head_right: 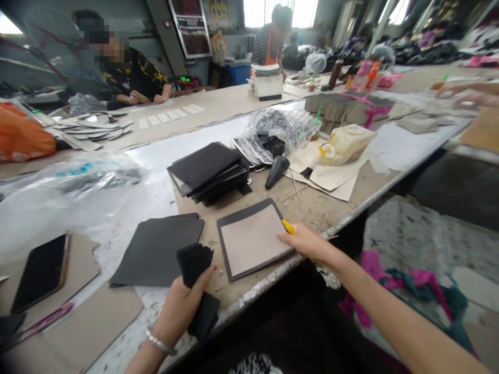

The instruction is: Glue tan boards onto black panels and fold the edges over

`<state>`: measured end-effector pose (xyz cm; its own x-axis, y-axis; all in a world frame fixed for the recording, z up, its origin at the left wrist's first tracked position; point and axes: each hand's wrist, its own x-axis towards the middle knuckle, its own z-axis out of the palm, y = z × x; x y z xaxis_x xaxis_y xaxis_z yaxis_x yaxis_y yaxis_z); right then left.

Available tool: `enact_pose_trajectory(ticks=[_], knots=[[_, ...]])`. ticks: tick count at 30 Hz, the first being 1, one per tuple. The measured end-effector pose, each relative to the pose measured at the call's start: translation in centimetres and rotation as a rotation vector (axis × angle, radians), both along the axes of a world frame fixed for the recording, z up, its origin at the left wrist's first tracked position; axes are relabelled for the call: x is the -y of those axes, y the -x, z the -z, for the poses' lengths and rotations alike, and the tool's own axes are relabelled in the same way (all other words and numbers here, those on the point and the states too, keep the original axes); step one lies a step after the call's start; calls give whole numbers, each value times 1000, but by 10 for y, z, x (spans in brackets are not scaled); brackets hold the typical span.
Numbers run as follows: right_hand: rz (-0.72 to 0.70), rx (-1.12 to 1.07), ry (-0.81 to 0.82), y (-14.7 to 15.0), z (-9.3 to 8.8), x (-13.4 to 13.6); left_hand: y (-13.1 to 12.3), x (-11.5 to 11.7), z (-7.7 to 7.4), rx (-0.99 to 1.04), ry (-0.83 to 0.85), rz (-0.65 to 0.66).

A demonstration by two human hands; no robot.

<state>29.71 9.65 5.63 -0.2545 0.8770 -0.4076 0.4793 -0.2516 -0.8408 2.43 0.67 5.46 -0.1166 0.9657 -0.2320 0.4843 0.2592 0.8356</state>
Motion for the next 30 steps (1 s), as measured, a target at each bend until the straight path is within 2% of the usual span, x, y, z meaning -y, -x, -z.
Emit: enact_pose_trajectory(ticks=[3,5,7,9,12,15,19,25,30], knots=[[-121,284,-70,-1,2,-8,-4,-2,6,-254,-339,299],[-174,507,-89,-1,1,-9,-7,-5,11,-394,-522,440],[-199,713,-119,0,-3,-6,-8,-8,16,-508,-598,535],[-191,909,-186,3,-9,-2,-7,-10,20,-585,-594,608],[-154,1123,-325,16,-20,1,-4,-10,26,-636,-604,644],[-141,1177,-497,42,-25,-8,-2,-9,30,-642,-643,640],[-203,1148,-624,68,-13,-31,0,-10,33,-641,-670,612],[-198,1156,-648,59,15,-53,2,-12,36,-680,-711,627],[-183,1163,-681,50,15,-56,13,-16,51,-711,-766,712]])
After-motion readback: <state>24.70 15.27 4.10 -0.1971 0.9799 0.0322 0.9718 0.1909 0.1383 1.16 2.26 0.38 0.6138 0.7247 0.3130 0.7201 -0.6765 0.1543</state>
